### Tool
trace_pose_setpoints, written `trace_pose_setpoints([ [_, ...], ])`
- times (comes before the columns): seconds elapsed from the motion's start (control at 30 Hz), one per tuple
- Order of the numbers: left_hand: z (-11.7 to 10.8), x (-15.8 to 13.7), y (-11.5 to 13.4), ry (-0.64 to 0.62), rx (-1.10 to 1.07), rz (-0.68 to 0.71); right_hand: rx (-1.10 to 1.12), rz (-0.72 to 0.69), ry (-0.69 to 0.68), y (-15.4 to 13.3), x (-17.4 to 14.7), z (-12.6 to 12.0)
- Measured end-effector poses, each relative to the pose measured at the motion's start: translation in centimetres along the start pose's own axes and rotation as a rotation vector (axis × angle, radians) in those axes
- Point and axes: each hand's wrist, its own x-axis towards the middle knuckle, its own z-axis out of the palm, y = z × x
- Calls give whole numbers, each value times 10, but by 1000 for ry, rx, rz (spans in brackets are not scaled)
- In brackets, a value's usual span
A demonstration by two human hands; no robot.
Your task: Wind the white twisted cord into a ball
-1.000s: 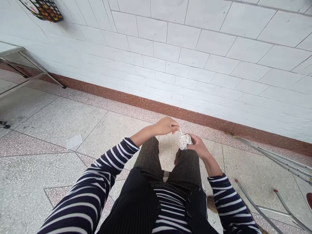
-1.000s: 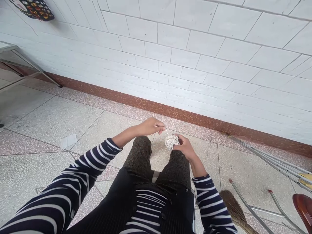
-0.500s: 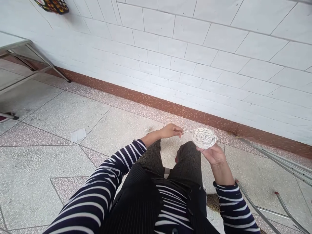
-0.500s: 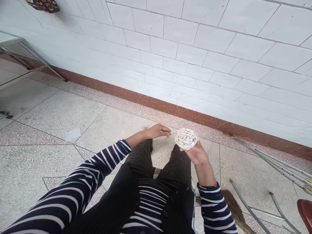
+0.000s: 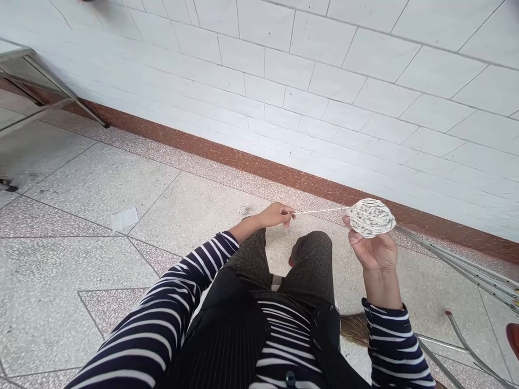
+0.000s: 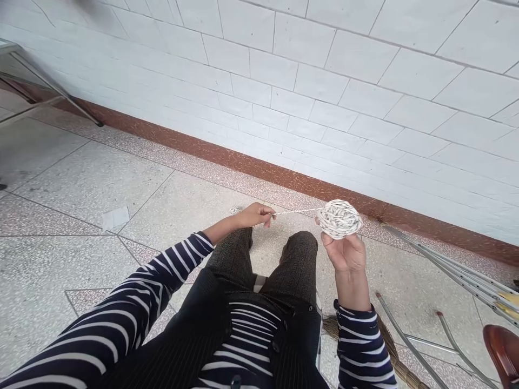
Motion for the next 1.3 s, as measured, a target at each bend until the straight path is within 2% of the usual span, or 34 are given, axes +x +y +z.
trace_pose_setpoints([
  [0.1,-3,1,-3,50,225,31,-3,-17,-16,-3,-2,2],
  [0.2,7,6,7,132,382,205,-49,31,16,8,0,8],
  [0.3,29,13,24,135,196,310,-59,91,44,23,4,17],
  [0.43,55,20,35,184,-110,238,-36,87,26,31,8,24],
  [0.53,61,14,30,178,-229,196,-29,49,26,26,12,23],
  [0.63,55,2,23,107,-299,210,-6,-2,70,19,14,17],
  [0.73,44,-8,18,25,-178,193,25,-43,127,13,15,12],
  [0.87,25,-14,1,-22,-2,115,67,-151,107,-1,15,10],
  [0.97,7,-15,-21,54,120,77,47,-160,101,-9,12,10],
  [1.07,-6,-13,-36,208,376,-5,19,-165,109,-7,8,9],
  [1.17,-3,-10,-32,331,486,25,9,-122,105,6,6,13],
  [1.3,25,0,0,385,407,177,-17,22,88,34,5,25],
])
